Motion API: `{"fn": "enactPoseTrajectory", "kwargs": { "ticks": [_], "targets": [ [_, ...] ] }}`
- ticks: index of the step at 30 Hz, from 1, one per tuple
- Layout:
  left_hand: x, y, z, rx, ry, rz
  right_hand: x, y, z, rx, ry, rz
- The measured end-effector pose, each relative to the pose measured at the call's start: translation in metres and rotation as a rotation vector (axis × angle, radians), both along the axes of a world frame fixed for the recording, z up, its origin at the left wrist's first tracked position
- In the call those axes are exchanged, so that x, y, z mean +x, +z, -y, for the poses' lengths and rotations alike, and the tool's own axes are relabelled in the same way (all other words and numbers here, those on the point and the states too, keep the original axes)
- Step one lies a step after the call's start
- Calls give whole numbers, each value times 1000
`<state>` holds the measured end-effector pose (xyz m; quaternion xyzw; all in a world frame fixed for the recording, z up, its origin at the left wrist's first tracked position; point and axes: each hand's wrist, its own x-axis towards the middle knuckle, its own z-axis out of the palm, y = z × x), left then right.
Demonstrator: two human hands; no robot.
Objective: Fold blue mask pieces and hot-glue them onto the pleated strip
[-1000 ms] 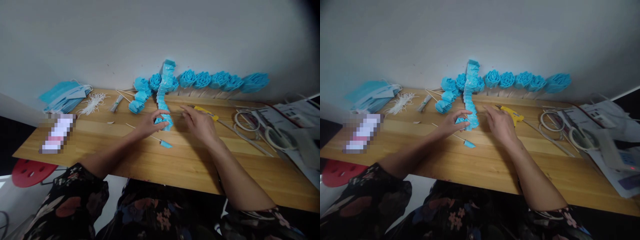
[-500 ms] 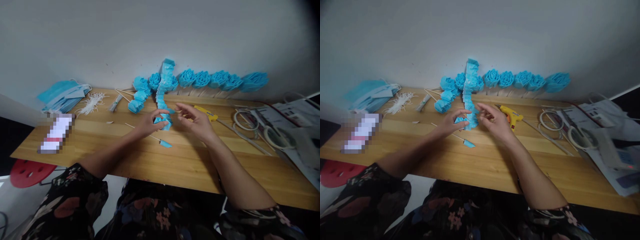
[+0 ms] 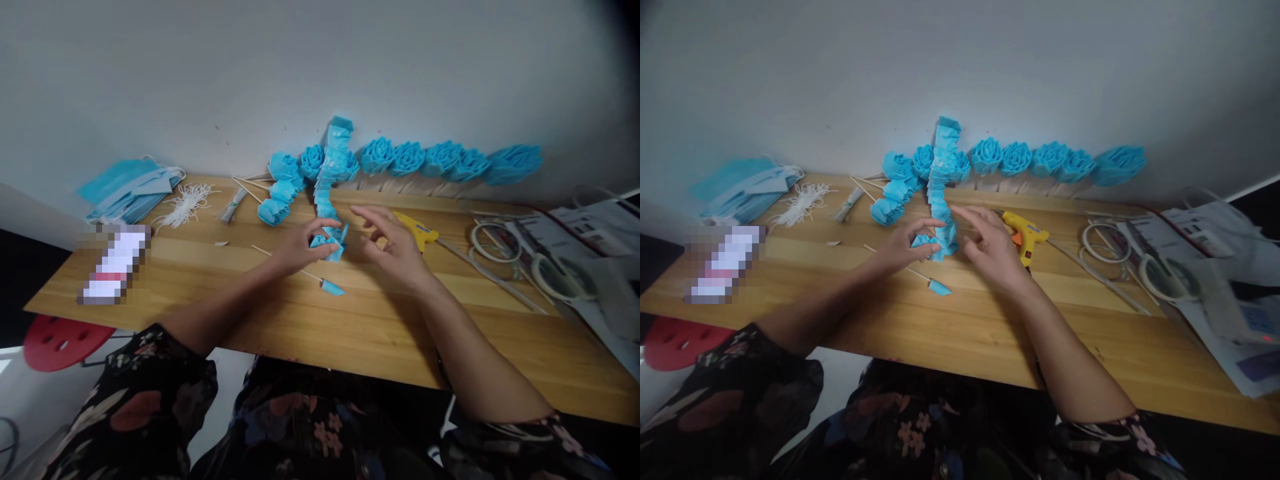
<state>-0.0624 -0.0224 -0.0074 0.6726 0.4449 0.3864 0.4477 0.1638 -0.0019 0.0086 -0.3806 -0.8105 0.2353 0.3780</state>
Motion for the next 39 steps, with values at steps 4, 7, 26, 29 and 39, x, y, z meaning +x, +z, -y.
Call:
{"fn": "enactPoseTrajectory", "kwargs": {
  "ticks": [4,7,26,29,39],
  "targets": [
    [2,-1,0,93,-21,-47,-7,9,10,116,136,22],
    [6,-1,4,147,-79,-77,-13,10,14,173,168,12],
    [6,-5,4,110,-14,7,-11,4,7,-45,-97,-173],
    [7,-2,5,166,22,-41,-12,3,6,-63,-94,-194],
    [6,0,7,487,104,-201,-11,4,8,-96,12,-175]
  ]
}}
